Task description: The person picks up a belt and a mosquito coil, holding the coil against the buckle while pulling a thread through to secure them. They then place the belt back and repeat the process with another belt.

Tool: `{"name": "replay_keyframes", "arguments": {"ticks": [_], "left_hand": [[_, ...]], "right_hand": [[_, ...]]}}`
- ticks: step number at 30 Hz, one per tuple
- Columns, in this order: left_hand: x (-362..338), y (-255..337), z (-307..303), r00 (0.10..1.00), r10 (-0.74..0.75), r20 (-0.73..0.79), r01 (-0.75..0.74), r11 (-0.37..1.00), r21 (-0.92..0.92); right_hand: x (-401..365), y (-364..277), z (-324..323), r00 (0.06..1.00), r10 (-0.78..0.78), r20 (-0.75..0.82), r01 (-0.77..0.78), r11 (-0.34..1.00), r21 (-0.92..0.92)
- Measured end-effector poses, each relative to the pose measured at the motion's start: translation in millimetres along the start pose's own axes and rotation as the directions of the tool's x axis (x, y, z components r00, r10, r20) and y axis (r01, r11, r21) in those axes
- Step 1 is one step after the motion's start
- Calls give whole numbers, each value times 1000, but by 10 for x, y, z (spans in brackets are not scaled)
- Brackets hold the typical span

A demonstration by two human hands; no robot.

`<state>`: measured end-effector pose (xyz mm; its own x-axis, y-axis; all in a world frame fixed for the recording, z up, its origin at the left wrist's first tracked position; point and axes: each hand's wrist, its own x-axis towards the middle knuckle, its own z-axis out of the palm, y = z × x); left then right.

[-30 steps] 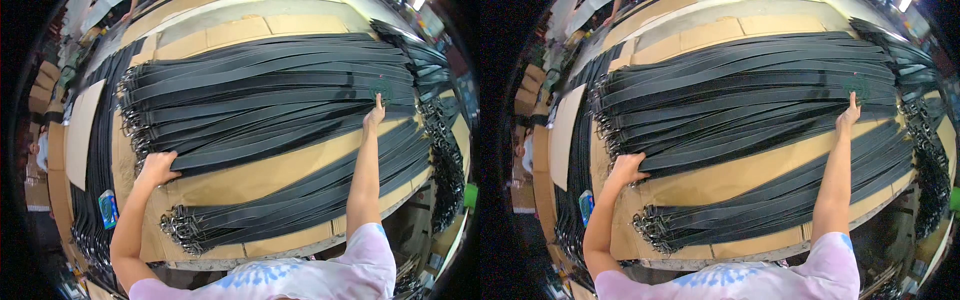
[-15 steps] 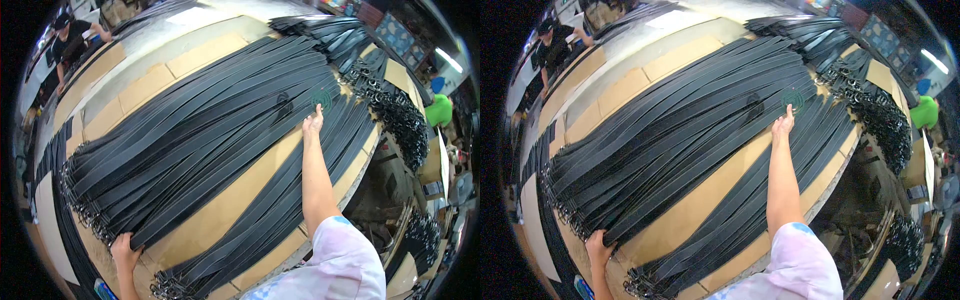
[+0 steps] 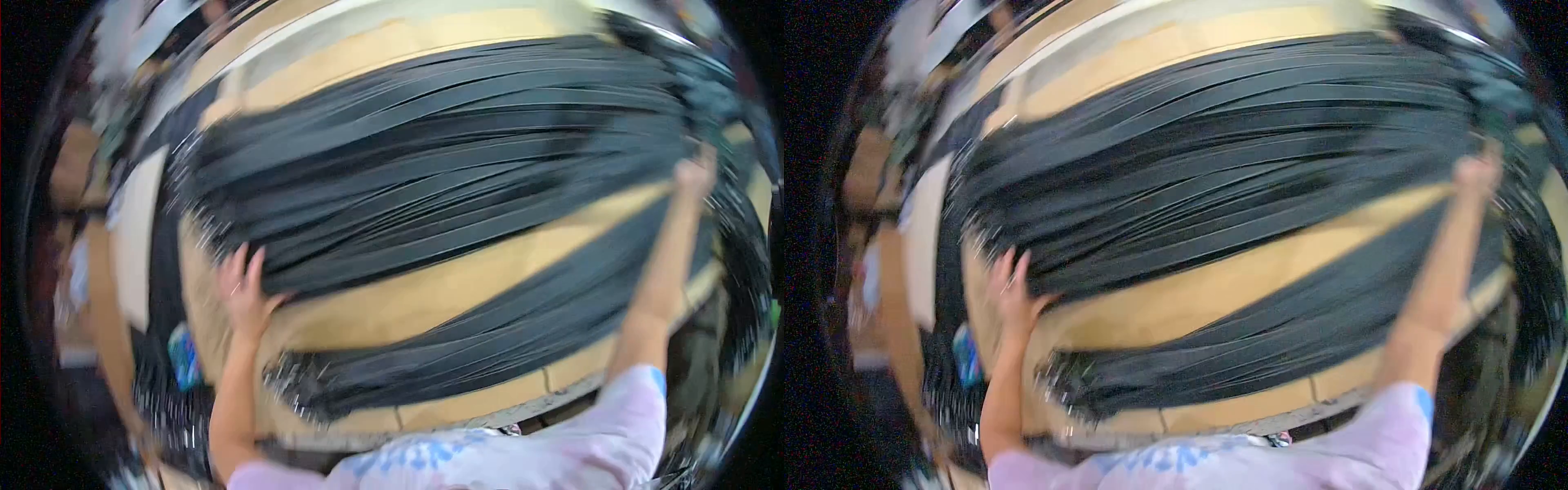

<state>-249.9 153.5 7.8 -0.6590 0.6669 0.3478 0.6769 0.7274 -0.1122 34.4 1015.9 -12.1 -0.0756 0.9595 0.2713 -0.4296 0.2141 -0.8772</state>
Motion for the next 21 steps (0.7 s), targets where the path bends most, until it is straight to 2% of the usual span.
{"name": "replay_keyframes", "arguments": {"ticks": [1, 2, 4, 6, 8, 9, 11, 12, 14, 15, 16, 17, 18, 20, 21], "left_hand": [[-42, 21, -3, 996, -72, 48, 70, 997, 41], [-90, -8, 51, 998, -65, -13, 65, 997, 49], [-146, -45, 143, 997, -67, -42, 70, 996, 64], [-229, -141, 308, 992, 53, -111, -41, 994, 105], [-255, -182, 358, 988, 98, -120, -83, 989, 122], [-265, -226, 372, 993, 95, -74, -91, 994, 55], [-251, -300, 364, 995, 99, -23, -101, 994, -53], [-263, -331, 359, 995, 95, -13, -96, 995, -35], [-269, -369, 373, 994, 103, -21, -105, 991, -80], [-258, -360, 373, 991, 124, -51, -126, 991, -53], [-237, -334, 356, 991, 126, -52, -129, 990, -61], [-239, -302, 334, 990, 131, -57, -131, 991, 6], [-237, -287, 316, 989, 137, -61, -132, 989, 74], [-235, -331, 287, 986, 156, -59, -150, 985, 88], [-233, -358, 284, 987, 151, -59, -146, 986, 82]], "right_hand": [[351, 146, -190, 989, 32, 142, -32, 999, 0], [606, 342, -366, 955, 69, 288, -89, 994, 57], [952, 1062, -674, 815, 175, 553, -414, 842, 345], [548, 1306, -447, 906, 316, 283, -362, 923, 128], [334, 1384, -478, 943, 329, -43, -331, 934, -137], [279, 1430, -551, 941, 335, -39, -337, 932, -130], [349, 1851, -815, 947, 282, -154, -290, 957, -30], [296, 2036, -870, 940, 264, -216, -266, 964, 17], [339, 2090, -925, 926, 373, -52, -360, 918, 164], [382, 2141, -981, 925, 376, -54, -364, 917, 162], [598, 2232, -1138, 935, 340, -99, -335, 940, 68], [740, 2231, -1250, 945, 296, -140, -303, 952, -30], [784, 2121, -1310, 947, 289, -142, -297, 954, -38], [810, 1922, -1326, 870, 489, -70, -488, 872, 32], [782, 1912, -1286, 870, 488, -71, -487, 873, 28]]}}
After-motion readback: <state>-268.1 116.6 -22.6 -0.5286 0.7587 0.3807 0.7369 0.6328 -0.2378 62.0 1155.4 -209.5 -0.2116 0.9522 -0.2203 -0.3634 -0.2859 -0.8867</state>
